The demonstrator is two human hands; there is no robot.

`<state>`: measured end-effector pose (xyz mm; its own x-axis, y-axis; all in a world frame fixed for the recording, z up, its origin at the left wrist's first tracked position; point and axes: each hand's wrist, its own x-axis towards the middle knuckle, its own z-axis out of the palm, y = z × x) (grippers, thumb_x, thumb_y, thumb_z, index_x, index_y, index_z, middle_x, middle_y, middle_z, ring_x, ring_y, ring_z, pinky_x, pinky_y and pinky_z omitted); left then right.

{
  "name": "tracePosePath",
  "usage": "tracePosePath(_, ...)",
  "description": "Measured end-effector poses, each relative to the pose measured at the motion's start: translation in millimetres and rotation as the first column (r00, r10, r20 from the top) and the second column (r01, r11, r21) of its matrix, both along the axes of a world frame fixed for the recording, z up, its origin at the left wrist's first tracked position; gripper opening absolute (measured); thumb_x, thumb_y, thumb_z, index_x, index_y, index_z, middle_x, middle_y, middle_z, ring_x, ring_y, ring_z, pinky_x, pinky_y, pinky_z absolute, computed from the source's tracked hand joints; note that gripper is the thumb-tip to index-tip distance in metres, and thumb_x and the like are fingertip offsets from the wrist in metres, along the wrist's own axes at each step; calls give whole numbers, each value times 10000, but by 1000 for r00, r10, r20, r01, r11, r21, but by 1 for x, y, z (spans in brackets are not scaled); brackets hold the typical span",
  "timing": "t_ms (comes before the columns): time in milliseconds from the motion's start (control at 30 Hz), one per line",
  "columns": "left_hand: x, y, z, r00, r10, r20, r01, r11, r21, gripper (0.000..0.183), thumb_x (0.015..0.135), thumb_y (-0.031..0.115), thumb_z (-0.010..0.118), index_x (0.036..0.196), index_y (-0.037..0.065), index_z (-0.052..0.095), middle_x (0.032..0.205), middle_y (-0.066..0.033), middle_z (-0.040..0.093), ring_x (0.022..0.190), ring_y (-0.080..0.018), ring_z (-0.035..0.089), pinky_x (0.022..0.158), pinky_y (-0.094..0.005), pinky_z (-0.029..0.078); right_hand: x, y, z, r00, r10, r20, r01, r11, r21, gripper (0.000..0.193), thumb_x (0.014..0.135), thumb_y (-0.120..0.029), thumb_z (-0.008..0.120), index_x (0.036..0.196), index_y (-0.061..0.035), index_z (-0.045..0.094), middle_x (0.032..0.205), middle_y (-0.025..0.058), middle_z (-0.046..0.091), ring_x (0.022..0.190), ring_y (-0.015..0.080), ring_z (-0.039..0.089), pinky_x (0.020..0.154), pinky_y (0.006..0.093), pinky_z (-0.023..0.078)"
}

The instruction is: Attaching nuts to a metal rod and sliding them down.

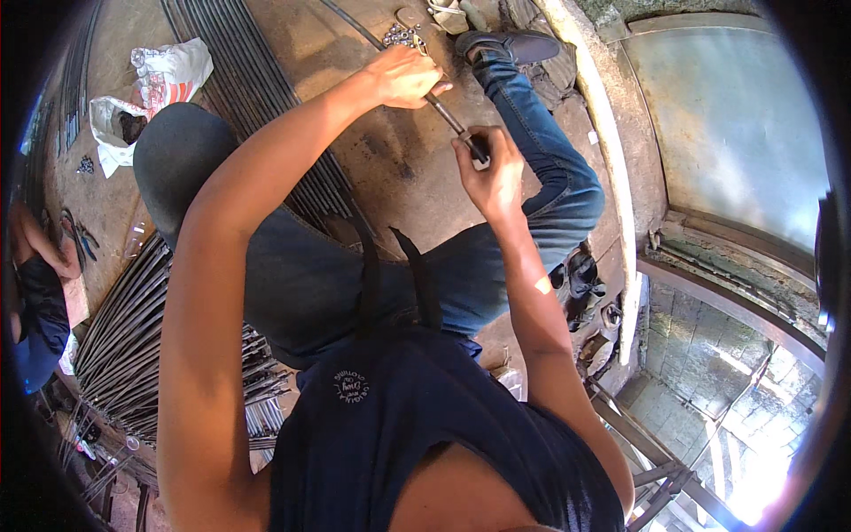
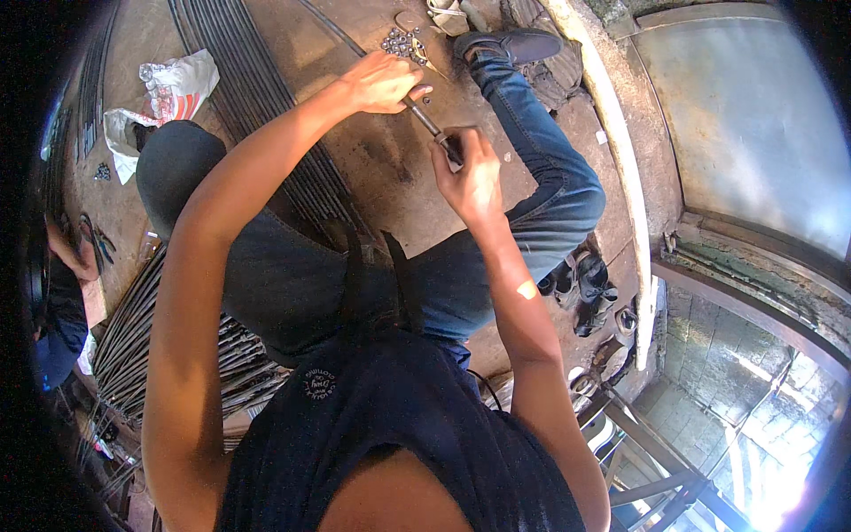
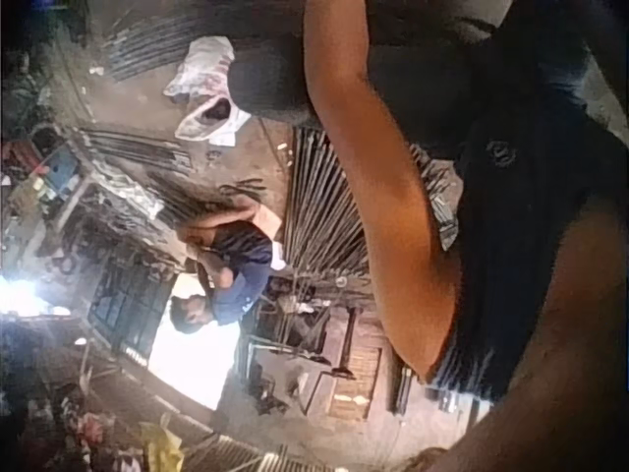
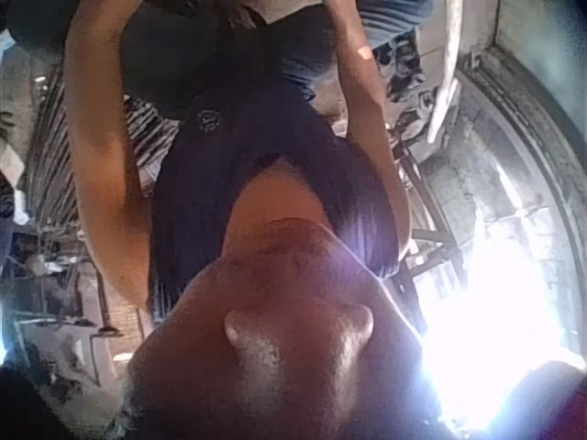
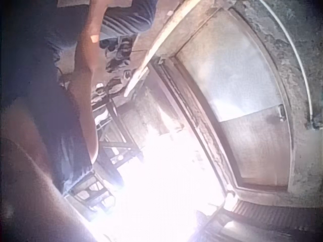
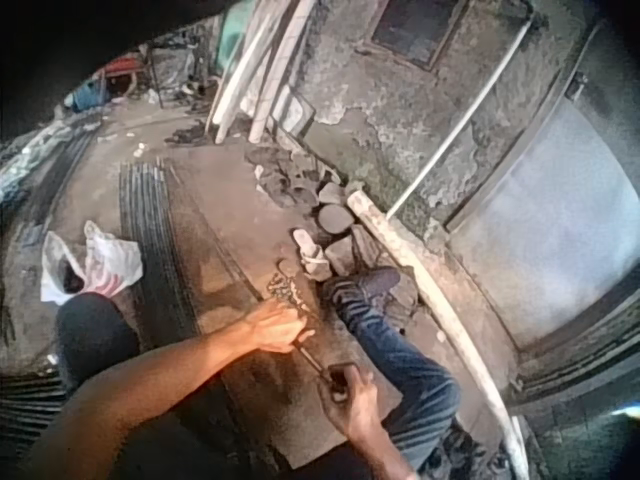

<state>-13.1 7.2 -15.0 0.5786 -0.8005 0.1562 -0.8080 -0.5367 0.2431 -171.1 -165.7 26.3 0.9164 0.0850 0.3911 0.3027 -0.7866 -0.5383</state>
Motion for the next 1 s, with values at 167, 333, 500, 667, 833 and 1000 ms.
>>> tracePosePath(167, -1, 0, 0, 1000, 7, 7, -7, 999, 32, 414, 971, 376, 515, 824, 11, 643, 671, -194, 625, 681, -375, 658, 629, -480, 525, -2, 1, -1, 949, -122, -290, 183, 964, 193, 285, 845, -168, 737, 1022, 20, 616, 852, 171, 649, 752, 268, 665, 675, 364, 525)
tracePosePath(333, 0, 0, -4, 1000, -11, 6, 11, 1000, 22, 417, 972, 378, 512, 823, 11, 641, 660, -192, 622, 667, -378, 656, 623, -480, 526, -1, 1, -5, 892, -139, -431, 259, 937, 235, 392, 809, -211, 783, 1067, 25, 607, 871, 157, 657, 748, 237, 653, 680, 343, 520)
tracePosePath(500, -2, 0, 4, 1000, -1, -4, 1, 1000, 19, 415, 972, 377, 512, 824, 12, 640, 656, -189, 621, 659, -381, 653, 618, -482, 522, -5, 0, -12, 954, -161, -254, 181, 982, 58, 422, 769, -211, 819, 1049, 12, 595, 851, 117, 637, 662, 213, 629, 639, 326, 519)
tracePosePath(667, 1, -1, 0, 1000, 6, 8, -7, 1000, 29, 414, 971, 378, 513, 825, 11, 637, 664, -188, 619, 663, -377, 653, 619, -476, 520, -3, 14, -3, 994, -50, 97, 43, 996, 78, 238, 871, -195, 715, 909, 21, 623, 697, 118, 632, 571, 223, 621, 575, 337, 505)
tracePosePath(833, -1, 2, -2, 1000, -8, 4, 8, 1000, 16, 408, 968, 376, 520, 817, 13, 630, 651, -189, 618, 654, -377, 650, 609, -475, 520, 3, 2, -10, 727, 8, -686, 399, 809, 431, 288, 806, -96, 740, 1032, -4, 587, 799, 143, 593, 641, 265, 614, 624, 356, 519)
tracePosePath(1000, 0, 0, 1, 1000, -2, -4, 2, 1000, 29, 403, 968, 371, 522, 815, 14, 630, 658, -191, 624, 657, -373, 652, 610, -479, 521, 5, -3, -1, 927, -2, -375, 201, 848, 490, 318, 945, -275, 624, 937, 41, 585, 758, 104, 615, 553, 192, 596, 524, 334, 487)
